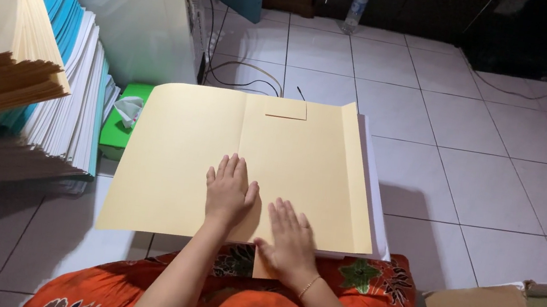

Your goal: The person sits on the floor and repeatedly folds the flaps of a large beige folder flat. They smooth the folder with both hands, then pick up another folder from a nearby stack and repeat the folding process.

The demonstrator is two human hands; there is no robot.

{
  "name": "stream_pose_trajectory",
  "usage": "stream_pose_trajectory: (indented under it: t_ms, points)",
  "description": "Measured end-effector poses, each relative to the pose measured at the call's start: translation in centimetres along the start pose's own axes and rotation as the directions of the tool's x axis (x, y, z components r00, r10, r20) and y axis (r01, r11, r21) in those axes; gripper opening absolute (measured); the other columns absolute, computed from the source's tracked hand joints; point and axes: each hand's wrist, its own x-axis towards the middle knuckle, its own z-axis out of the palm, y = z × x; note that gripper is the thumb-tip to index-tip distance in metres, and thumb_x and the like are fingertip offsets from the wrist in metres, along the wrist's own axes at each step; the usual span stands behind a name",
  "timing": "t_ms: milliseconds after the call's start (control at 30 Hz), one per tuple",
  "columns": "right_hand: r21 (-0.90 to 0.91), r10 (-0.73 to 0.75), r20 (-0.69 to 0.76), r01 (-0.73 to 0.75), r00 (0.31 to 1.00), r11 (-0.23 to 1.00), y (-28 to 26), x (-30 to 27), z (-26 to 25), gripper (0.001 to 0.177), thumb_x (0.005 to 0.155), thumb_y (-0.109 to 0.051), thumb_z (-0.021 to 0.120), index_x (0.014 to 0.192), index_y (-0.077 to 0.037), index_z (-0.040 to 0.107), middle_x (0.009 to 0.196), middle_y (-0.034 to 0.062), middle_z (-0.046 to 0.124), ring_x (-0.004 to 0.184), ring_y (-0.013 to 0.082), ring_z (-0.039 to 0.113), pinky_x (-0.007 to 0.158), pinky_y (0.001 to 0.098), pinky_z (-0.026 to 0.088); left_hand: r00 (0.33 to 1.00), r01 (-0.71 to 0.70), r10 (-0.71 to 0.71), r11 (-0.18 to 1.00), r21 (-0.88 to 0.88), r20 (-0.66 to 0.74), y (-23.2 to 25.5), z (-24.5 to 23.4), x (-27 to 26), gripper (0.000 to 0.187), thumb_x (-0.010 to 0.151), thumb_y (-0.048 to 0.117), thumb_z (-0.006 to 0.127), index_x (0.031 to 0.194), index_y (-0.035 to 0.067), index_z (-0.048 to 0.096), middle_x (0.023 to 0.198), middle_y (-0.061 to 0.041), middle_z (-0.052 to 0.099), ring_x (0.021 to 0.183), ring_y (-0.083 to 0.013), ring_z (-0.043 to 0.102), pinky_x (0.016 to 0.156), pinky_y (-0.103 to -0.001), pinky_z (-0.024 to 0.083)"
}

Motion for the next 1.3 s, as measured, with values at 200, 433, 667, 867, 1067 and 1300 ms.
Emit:
stream_pose_trajectory:
  t_ms: [200,433,667,867,1067,1300]
  points:
    - [-0.127,0.407,-0.029,-0.407,0.913,0.904,8.5,-4.6,-1.4,0.087,0.100,-0.069,0.015,0.162,-0.009,0.011,0.171,0.0130,0.007,0.157,0.0282,0.004,0.125,0.0490,0.004,1.000,-0.006,0.006,1.000,0.018,-0.017,-0.1,0.3,0.0,0.068,0.094,0.044,0.047,0.149,0.004,0.045,0.158,-0.017,0.042,0.149,-0.0344,0.032,0.118,-0.060,0.023]
    - [-0.127,0.462,0.050,-0.453,0.886,0.882,6.0,-2.3,-1.4,0.089,0.101,-0.067,0.033,0.162,-0.004,0.020,0.169,0.0233,0.015,0.157,0.0404,0.012,0.122,0.0588,0.014,1.000,0.028,-0.028,0.998,0.056,-0.003,0.6,-0.8,-0.1,0.069,0.091,0.047,0.051,0.148,0.008,0.051,0.153,-0.015,0.050,0.147,-0.0321,0.041,0.117,-0.057,0.028]
    - [-0.016,0.111,0.205,-0.110,0.973,0.994,-0.8,2.0,-1.3,0.081,0.104,-0.062,0.024,0.163,-0.006,0.017,0.170,0.0202,0.014,0.157,0.0372,0.010,0.122,0.0572,0.011,1.000,0.028,-0.028,0.998,0.064,0.003,0.3,-0.5,0.0,0.069,0.091,0.051,0.050,0.147,0.010,0.052,0.153,-0.013,0.050,0.147,-0.0307,0.040,0.117,-0.057,0.028]
    - [-0.091,0.266,0.123,-0.256,0.956,0.962,2.9,-0.9,-2.3,0.077,0.104,-0.061,0.029,0.162,-0.009,0.023,0.169,0.0177,0.019,0.156,0.0346,0.016,0.122,0.0560,0.013,1.000,0.015,-0.015,0.999,0.041,-0.014,0.2,-0.7,-0.1,0.067,0.091,0.049,0.051,0.145,0.008,0.054,0.151,-0.014,0.052,0.146,-0.0321,0.042,0.115,-0.057,0.030]
    - [-0.087,0.509,0.009,-0.507,0.861,0.858,9.4,-4.0,-1.6,0.083,0.103,-0.065,0.026,0.163,-0.008,0.020,0.171,0.0182,0.016,0.158,0.0344,0.011,0.123,0.0554,0.011,1.000,0.021,-0.020,0.998,0.051,-0.017,0.4,-0.8,-0.2,0.067,0.090,0.048,0.052,0.144,0.007,0.055,0.151,-0.015,0.053,0.145,-0.0324,0.043,0.115,-0.057,0.031]
    - [-0.087,0.310,0.154,-0.300,0.938,0.950,1.8,0.3,-2.6,0.083,0.104,-0.060,0.032,0.161,-0.001,0.020,0.169,0.0249,0.015,0.157,0.0401,0.009,0.124,0.0550,0.011,1.000,0.028,-0.028,0.999,0.039,0.003,0.7,-1.6,-0.2,0.066,0.091,0.047,0.050,0.144,0.009,0.054,0.151,-0.015,0.052,0.146,-0.0322,0.042,0.116,-0.057,0.030]
